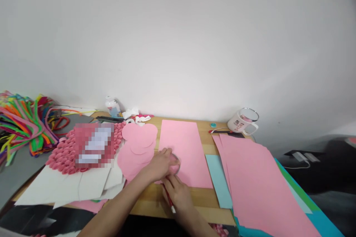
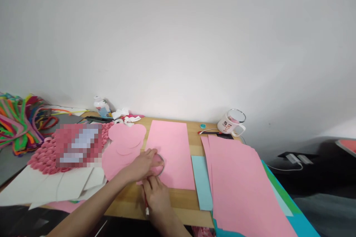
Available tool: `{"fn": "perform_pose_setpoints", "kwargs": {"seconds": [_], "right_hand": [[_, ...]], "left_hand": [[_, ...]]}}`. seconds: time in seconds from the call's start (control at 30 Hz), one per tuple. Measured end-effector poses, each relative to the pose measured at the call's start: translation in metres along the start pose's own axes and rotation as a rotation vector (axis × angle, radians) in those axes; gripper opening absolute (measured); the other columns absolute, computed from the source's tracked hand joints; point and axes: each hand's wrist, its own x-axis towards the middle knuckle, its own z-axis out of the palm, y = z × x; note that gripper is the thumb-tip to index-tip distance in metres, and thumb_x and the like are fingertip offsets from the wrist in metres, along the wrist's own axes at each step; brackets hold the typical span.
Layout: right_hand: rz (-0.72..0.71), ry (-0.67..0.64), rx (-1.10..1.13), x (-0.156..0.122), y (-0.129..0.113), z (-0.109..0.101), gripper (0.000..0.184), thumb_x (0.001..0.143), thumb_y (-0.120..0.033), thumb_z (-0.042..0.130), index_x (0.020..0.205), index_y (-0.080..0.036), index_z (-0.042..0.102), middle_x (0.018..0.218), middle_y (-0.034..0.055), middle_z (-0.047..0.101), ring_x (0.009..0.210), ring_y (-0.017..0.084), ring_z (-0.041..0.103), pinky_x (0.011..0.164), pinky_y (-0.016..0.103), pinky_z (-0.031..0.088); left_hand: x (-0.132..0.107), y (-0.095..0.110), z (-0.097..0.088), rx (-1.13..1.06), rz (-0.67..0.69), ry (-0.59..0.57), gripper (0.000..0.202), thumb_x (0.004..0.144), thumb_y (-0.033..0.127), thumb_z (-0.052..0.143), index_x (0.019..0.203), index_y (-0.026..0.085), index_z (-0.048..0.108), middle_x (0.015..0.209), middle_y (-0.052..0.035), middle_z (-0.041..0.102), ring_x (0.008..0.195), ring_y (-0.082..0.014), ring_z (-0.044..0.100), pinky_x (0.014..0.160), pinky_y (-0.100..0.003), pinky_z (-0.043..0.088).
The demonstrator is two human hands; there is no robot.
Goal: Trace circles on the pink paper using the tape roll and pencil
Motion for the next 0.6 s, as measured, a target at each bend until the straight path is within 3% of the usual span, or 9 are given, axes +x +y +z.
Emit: {"fn": "perform_pose_setpoints", "kwargs": {"seconds": [0.13,0.23,0.33,0.47,0.6], "right_hand": [[0.075,-0.075,0.111,-0.006,-0.001,-0.024,0.027,0.089,-0.016,0.044,0.107,-0.021,0.063,0.085,0.009,0.068,0.072,0.021,0.065,0.06,0.03,0.055],[0.252,-0.108,0.256,-0.017,0.006,-0.05,0.025,0.088,-0.018,0.047,0.106,-0.024,0.063,0.086,0.0062,0.068,0.073,0.019,0.065,0.064,0.029,0.055],[0.453,-0.04,0.378,-0.017,0.026,-0.07,0.015,0.086,-0.025,0.052,0.094,-0.022,0.065,0.08,0.005,0.068,0.068,0.018,0.066,0.062,0.027,0.054],[0.639,0.094,0.52,0.022,0.062,-0.088,0.024,0.082,-0.04,0.059,0.075,-0.018,0.063,0.068,0.0043,0.065,0.065,0.018,0.066,0.059,0.027,0.054],[0.585,0.032,0.727,0.087,0.077,-0.087,0.028,0.079,-0.043,0.062,0.081,-0.016,0.066,0.082,0.0078,0.07,0.073,0.02,0.067,0.067,0.032,0.055]], "left_hand": [[0.0,0.0,-0.001,-0.002,0.007,-0.003,0.04,0.079,0.024,0.064,0.118,0.033,0.061,0.136,-0.0083,0.043,0.121,-0.0296,0.041,0.099,-0.044,0.036],[-0.002,0.002,-0.002,-0.023,-0.005,0.004,0.037,0.08,0.025,0.064,0.116,0.033,0.062,0.135,-0.0084,0.043,0.121,-0.0293,0.041,0.098,-0.043,0.036],[-0.003,0.005,0.002,-0.022,-0.011,0.025,0.032,0.082,0.026,0.061,0.113,0.031,0.064,0.13,-0.0098,0.046,0.114,-0.0289,0.045,0.093,-0.041,0.039],[0.003,0.013,0.011,0.076,0.009,0.049,0.027,0.086,0.017,0.049,0.107,0.021,0.066,0.112,-0.0134,0.056,0.102,-0.0274,0.048,0.084,-0.038,0.042],[0.016,0.02,0.024,0.217,-0.008,0.028,0.029,0.082,0.01,0.048,0.106,0.015,0.064,0.098,-0.0165,0.059,0.095,-0.0289,0.05,0.076,-0.039,0.043]]}}
